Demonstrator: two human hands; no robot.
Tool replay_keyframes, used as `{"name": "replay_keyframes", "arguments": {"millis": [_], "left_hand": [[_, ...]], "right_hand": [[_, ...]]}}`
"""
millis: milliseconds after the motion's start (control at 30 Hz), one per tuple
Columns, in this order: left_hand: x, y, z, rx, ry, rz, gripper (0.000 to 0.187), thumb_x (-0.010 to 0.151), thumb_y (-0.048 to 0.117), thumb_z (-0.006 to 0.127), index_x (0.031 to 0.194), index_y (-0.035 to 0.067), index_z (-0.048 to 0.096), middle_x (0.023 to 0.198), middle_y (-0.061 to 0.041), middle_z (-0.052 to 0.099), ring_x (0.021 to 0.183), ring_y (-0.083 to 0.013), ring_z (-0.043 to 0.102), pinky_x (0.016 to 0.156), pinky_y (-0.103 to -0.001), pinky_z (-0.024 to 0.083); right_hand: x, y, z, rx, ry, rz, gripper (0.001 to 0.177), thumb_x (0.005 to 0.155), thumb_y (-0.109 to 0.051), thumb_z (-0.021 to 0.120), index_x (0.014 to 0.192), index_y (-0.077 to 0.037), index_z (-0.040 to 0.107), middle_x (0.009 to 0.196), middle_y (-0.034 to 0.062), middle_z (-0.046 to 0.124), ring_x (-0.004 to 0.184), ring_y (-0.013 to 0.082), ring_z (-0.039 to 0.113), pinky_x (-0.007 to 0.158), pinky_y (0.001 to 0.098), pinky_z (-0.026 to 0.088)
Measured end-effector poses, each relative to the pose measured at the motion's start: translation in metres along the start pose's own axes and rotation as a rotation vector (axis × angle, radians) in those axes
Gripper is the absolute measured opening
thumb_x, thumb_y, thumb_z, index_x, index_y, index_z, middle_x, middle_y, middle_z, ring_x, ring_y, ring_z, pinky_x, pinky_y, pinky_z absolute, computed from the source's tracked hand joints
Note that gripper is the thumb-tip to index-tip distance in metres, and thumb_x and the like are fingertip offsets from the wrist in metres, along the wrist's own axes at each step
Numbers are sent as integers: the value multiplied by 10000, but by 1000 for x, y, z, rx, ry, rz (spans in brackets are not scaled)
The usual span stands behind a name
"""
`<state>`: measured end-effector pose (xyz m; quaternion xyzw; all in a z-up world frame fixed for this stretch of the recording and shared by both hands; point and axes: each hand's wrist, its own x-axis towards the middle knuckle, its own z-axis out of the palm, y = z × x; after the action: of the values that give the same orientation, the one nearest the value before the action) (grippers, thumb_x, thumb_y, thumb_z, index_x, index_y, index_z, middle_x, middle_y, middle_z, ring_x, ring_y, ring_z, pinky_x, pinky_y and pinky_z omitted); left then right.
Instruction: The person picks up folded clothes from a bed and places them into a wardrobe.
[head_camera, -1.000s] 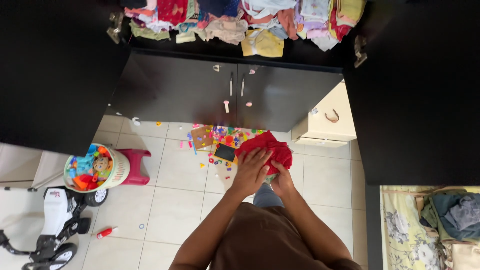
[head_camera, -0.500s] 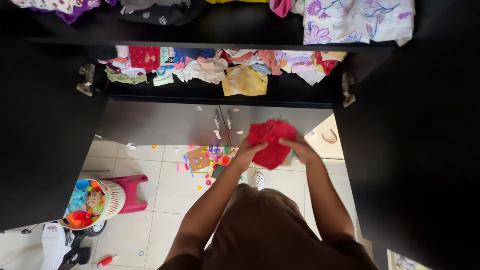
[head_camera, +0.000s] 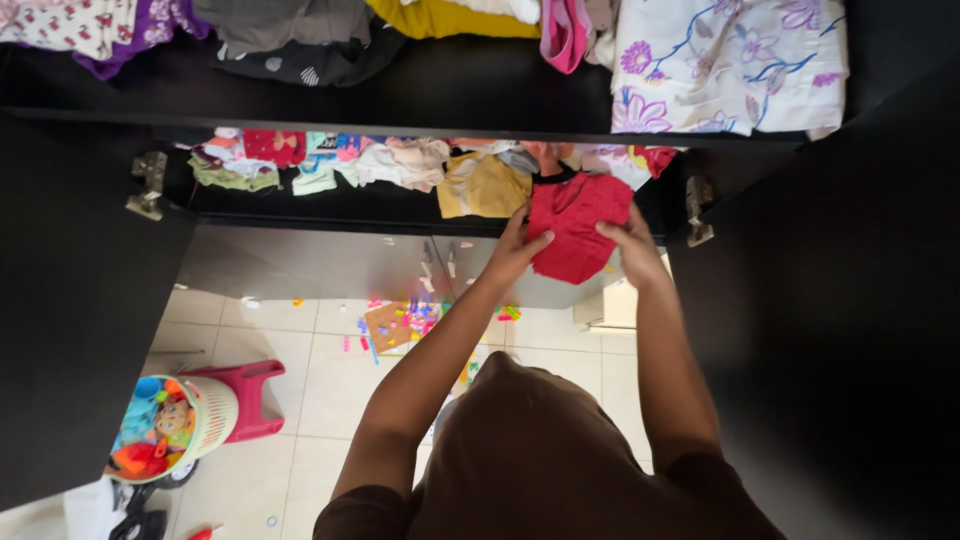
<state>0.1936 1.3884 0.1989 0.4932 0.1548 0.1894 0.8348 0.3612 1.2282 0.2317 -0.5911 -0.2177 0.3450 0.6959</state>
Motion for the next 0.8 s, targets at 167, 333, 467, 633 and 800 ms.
{"name": "replay_keyframes", "arguments": {"millis": [167, 333, 467, 633, 800], "left_hand": [[34, 2, 28, 38, -88, -45, 821, 920, 148, 720, 1598, 148, 257, 1470, -139, 498, 1307, -223, 545, 1050, -371, 486], [67, -16, 28, 227, -44, 45, 829, 903, 172, 767, 1592, 122, 309, 1503, -158, 480, 1327, -249, 549, 1078, -369, 485], [71, -24, 25, 249, 62, 107, 809, 918, 217, 802, 1581, 83, 358, 1500, -180, 504, 1354, -273, 534, 1090, -376, 477], [67, 1, 48, 62, 31, 36, 767, 943, 247, 730, 1580, 84, 335, 1465, -160, 537, 1317, -262, 566, 1035, -375, 518], [120, -12, 37, -160, 28, 255, 668, 996, 179, 659, 1548, 127, 287, 1414, -34, 501, 1245, -130, 561, 986, -334, 532]], "right_hand": [[31, -3, -44, 76, 94, -54, 655, 885, -26, 666, 1506, -80, 465, 1411, 85, 612, 1336, 226, 565, 1157, 368, 418], [26, 28, -26, 242, 307, -198, 601, 858, -50, 646, 1439, -80, 495, 1385, 91, 610, 1297, 259, 579, 1121, 416, 450], [3, 56, -8, 769, 291, -7, 620, 857, -155, 670, 1440, -67, 479, 1390, 99, 605, 1276, 291, 589, 1117, 453, 445], [6, 31, 1, 726, 334, -26, 658, 878, -169, 667, 1488, -102, 430, 1451, 55, 566, 1333, 248, 547, 1153, 434, 396], [51, -26, 28, 739, 111, -340, 568, 996, -165, 670, 1505, -102, 428, 1465, 82, 557, 1378, 260, 542, 1206, 462, 413]]}}
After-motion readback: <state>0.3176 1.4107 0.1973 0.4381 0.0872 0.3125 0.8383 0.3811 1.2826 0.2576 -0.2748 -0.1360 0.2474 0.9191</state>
